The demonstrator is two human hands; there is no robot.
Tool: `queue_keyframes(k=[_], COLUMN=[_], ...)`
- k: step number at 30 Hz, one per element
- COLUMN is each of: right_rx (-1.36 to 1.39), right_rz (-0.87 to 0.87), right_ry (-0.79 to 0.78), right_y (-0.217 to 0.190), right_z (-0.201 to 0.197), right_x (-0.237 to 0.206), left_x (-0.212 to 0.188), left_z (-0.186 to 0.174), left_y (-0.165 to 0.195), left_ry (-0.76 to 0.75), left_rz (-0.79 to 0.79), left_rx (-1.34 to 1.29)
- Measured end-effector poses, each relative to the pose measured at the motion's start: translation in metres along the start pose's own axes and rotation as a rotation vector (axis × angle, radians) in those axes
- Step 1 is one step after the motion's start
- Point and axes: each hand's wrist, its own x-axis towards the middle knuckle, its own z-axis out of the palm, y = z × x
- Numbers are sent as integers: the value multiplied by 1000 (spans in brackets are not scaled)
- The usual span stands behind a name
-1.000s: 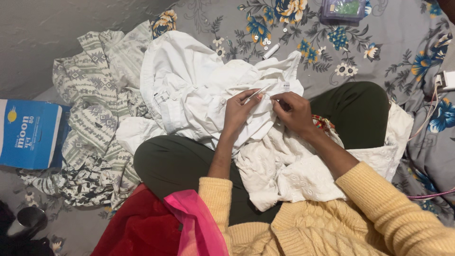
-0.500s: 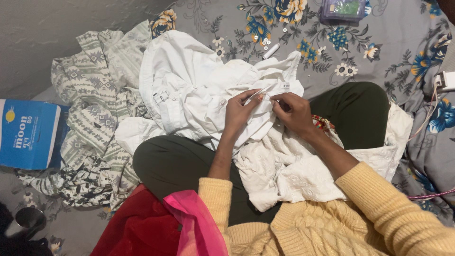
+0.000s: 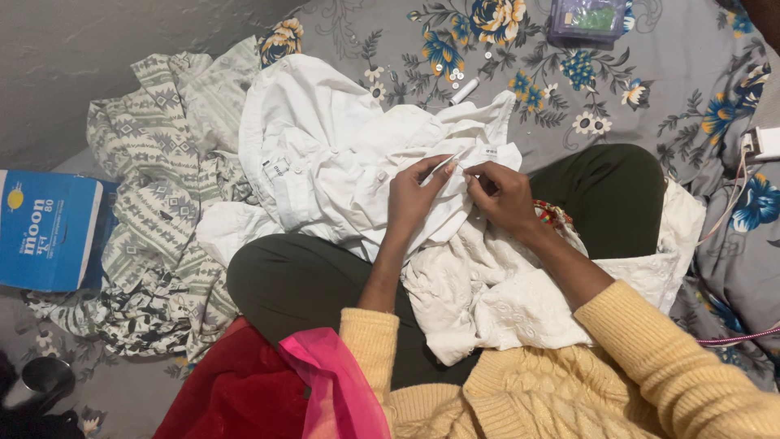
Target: The person sits on a bed with a white shirt across their lap and hand-sews it using a needle and thread, pulling the thread through the fabric and working the button area, then lifts and repositions the shirt while continuing to stitch.
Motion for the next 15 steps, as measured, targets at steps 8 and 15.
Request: queue_keyframes(k=[8, 15], right_rx=[-6, -23], right_rz=[-3, -9], right_ry=[4, -23], right_y=[6, 11], right_z=[2, 5], right_x=[-2, -4], left_x=[-7, -11], left_z=[0, 3], left_y=[17, 8], left_ry=[63, 123], left_rz=[121, 745], left_rx=[264, 852])
